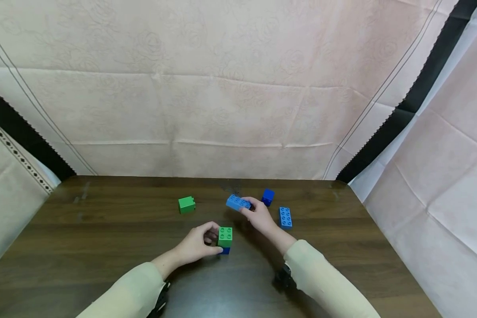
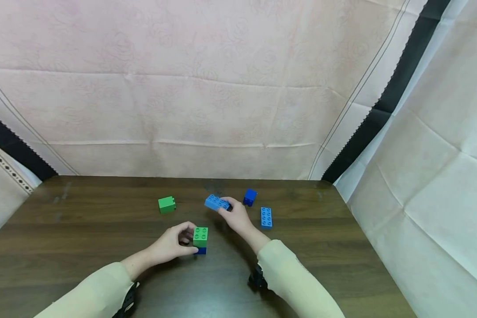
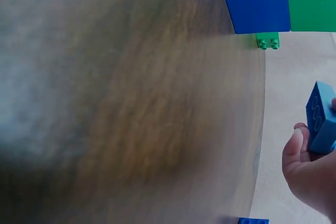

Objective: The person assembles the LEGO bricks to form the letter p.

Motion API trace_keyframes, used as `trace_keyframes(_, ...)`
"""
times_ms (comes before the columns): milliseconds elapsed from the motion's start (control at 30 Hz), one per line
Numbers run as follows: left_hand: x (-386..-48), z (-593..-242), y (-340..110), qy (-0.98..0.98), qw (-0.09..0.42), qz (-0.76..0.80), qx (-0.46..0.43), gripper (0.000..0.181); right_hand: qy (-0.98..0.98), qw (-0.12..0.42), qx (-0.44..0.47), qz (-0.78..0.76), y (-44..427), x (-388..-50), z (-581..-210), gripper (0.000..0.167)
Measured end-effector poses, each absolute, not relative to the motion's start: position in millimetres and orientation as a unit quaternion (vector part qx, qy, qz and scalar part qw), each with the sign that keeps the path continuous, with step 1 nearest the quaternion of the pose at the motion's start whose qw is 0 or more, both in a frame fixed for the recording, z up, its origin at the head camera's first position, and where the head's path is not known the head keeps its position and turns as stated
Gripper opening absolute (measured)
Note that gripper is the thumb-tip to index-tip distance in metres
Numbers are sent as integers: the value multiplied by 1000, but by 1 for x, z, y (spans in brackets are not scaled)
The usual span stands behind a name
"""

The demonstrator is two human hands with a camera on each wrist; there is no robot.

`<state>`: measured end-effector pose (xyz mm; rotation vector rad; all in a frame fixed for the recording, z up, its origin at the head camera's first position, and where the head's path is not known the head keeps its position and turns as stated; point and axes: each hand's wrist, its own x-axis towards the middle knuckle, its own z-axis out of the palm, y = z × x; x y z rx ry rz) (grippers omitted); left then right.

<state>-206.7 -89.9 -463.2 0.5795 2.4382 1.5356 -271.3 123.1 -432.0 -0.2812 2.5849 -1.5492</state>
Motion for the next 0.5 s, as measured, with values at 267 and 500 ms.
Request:
trace_keyframes(267,-208,-459,-85,820,85,535,186,47,836,87,-80,-537,131,-269,-438,34)
trace_keyframes(500,-208,-455,-83,813,89,545,184,40,816,111,-68,-563,132,-264,-434,36)
